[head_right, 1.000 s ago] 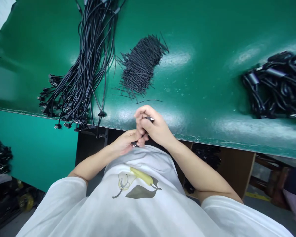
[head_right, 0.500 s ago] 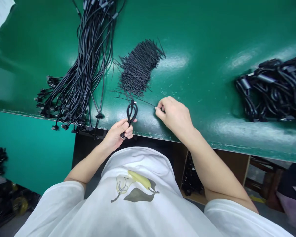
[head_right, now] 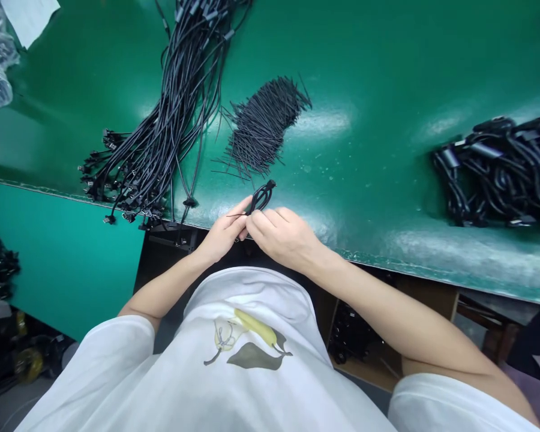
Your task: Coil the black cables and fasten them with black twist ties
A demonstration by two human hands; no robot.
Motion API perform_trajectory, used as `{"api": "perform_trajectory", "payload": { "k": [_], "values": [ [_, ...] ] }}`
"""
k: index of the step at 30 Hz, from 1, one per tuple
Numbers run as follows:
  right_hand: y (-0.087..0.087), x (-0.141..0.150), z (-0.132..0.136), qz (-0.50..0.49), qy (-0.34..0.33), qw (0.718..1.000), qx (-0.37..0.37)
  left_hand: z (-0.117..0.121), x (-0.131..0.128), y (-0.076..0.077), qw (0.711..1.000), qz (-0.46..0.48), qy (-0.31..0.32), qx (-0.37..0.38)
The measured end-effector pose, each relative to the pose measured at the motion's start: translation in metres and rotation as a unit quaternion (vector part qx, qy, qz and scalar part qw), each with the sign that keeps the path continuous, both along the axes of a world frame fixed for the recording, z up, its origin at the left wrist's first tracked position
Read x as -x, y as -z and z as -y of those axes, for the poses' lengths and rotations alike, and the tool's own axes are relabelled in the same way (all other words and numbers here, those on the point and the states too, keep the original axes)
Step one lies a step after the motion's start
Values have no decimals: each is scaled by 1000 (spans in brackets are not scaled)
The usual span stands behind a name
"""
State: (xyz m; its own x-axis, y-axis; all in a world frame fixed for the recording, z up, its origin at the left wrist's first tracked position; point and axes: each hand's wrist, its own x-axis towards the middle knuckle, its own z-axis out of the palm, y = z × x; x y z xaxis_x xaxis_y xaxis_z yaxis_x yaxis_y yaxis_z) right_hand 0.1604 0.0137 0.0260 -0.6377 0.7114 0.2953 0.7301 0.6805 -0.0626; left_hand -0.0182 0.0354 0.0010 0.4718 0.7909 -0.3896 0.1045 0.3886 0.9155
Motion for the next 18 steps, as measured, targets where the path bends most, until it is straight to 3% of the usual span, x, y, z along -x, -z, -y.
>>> {"api": "perform_trajectory", "payload": {
  "k": [5,10,15,18],
  "values": [
    [-6,-1,-10,-23,-140,990,6,1,5,-4,995,-84,34,-47],
    [-14,2,-11,10,-107,993,38,3,10,-13,979,-126,92,-129],
    [-14,0,-5,47,-127,989,53,3,12,-8,984,-113,98,-97],
    [-14,-4,-2,59,-158,984,54,2,12,-4,993,-57,102,-22]
  ]
}}
